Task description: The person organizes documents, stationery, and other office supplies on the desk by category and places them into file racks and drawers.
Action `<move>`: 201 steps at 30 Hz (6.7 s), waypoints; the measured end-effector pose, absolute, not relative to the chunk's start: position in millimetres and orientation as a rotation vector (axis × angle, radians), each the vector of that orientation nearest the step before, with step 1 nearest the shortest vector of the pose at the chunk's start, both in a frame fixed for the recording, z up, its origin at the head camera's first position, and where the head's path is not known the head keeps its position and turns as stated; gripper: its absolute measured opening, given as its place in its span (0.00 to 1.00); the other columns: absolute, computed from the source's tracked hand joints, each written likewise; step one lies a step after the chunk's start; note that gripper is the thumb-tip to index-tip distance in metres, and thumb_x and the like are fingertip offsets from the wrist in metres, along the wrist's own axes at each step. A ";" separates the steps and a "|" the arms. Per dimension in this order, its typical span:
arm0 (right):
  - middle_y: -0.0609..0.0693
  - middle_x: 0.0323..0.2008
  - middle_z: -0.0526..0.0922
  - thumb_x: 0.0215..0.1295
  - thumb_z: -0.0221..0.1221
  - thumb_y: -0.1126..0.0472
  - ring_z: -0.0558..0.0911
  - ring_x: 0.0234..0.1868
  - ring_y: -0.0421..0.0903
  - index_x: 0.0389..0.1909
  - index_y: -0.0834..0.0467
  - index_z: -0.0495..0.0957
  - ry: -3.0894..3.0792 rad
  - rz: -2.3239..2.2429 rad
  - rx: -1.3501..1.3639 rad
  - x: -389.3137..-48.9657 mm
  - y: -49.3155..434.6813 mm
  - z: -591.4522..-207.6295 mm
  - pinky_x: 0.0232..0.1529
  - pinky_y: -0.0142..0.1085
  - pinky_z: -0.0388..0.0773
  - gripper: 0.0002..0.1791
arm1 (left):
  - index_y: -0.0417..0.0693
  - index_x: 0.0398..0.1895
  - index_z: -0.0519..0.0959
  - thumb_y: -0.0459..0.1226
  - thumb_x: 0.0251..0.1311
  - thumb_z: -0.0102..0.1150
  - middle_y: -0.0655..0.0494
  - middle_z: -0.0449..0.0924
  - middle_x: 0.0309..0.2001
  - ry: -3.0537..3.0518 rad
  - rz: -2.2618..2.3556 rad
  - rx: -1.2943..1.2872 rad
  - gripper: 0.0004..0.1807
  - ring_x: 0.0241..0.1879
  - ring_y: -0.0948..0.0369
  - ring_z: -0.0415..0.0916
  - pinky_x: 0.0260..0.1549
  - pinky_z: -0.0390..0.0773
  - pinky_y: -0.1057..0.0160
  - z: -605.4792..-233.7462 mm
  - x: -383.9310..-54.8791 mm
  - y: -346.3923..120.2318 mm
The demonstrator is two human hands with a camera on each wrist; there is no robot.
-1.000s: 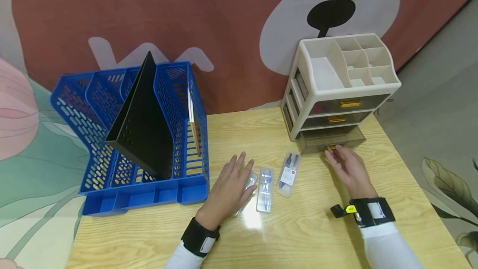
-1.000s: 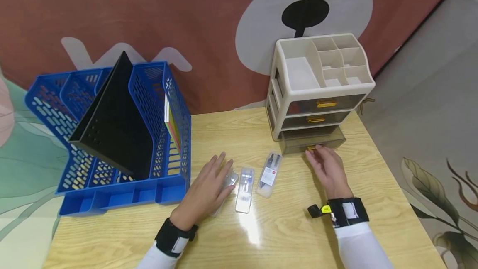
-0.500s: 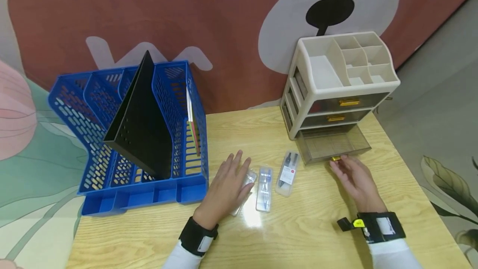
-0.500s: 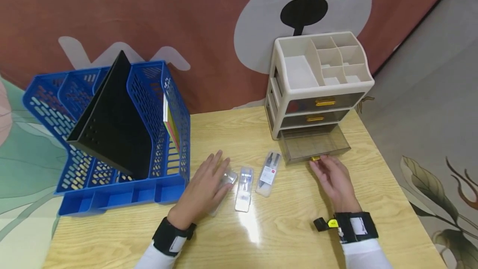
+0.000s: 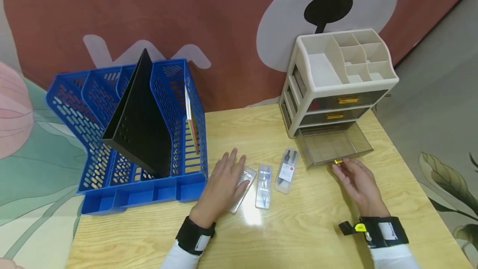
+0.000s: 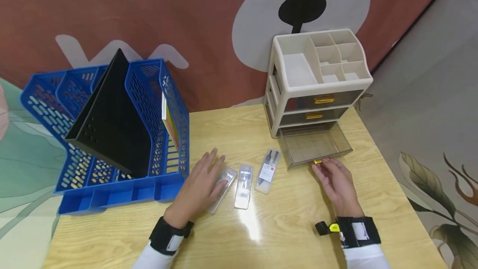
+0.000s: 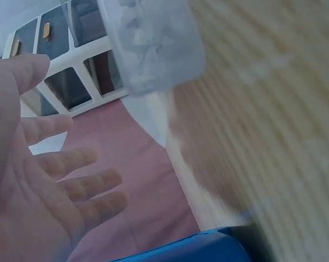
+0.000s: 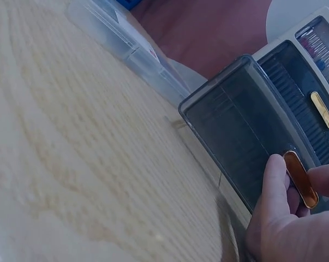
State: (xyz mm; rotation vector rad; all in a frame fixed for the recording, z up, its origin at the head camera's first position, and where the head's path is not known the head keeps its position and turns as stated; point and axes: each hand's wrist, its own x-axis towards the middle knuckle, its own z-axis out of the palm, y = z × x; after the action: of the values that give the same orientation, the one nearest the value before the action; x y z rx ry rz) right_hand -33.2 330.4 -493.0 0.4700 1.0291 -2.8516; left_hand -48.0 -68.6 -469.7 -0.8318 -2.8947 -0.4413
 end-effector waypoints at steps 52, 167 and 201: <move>0.60 0.52 0.82 0.57 0.62 0.66 0.81 0.49 0.54 0.54 0.63 0.77 3.137 -1.050 -0.857 -57.0 181.1 -473.1 0.45 0.47 0.85 0.22 | 0.38 0.71 0.60 0.51 0.60 0.61 0.31 0.66 0.67 -3.118 -0.404 -0.844 0.42 0.64 0.37 0.64 0.59 0.73 0.41 -477.3 -17.0 -69.1; 0.73 0.58 0.68 0.63 0.57 0.68 0.72 0.46 0.67 0.70 0.66 0.60 3.018 -0.792 -0.389 -54.7 299.3 -398.2 0.33 0.64 0.77 0.34 | 0.43 0.67 0.66 0.38 0.63 0.59 0.41 0.66 0.65 -2.840 -1.097 -0.509 0.30 0.64 0.49 0.66 0.59 0.74 0.44 -465.9 -21.9 -83.1; 0.72 0.50 0.78 0.61 0.63 0.64 0.79 0.40 0.63 0.63 0.62 0.72 2.965 -0.460 -0.501 -112.2 316.8 -425.1 0.32 0.57 0.80 0.28 | 0.49 0.74 0.59 0.54 0.64 0.54 0.42 0.53 0.76 -2.950 -0.712 -0.904 0.38 0.72 0.42 0.52 0.64 0.65 0.39 -471.2 1.0 -102.8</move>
State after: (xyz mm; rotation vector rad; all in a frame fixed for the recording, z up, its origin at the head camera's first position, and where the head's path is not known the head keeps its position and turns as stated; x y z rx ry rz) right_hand -112.2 316.8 -425.1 -0.5010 2.9654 -0.4603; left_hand 1.0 -102.8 -471.2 -0.9040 -2.9501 -0.7121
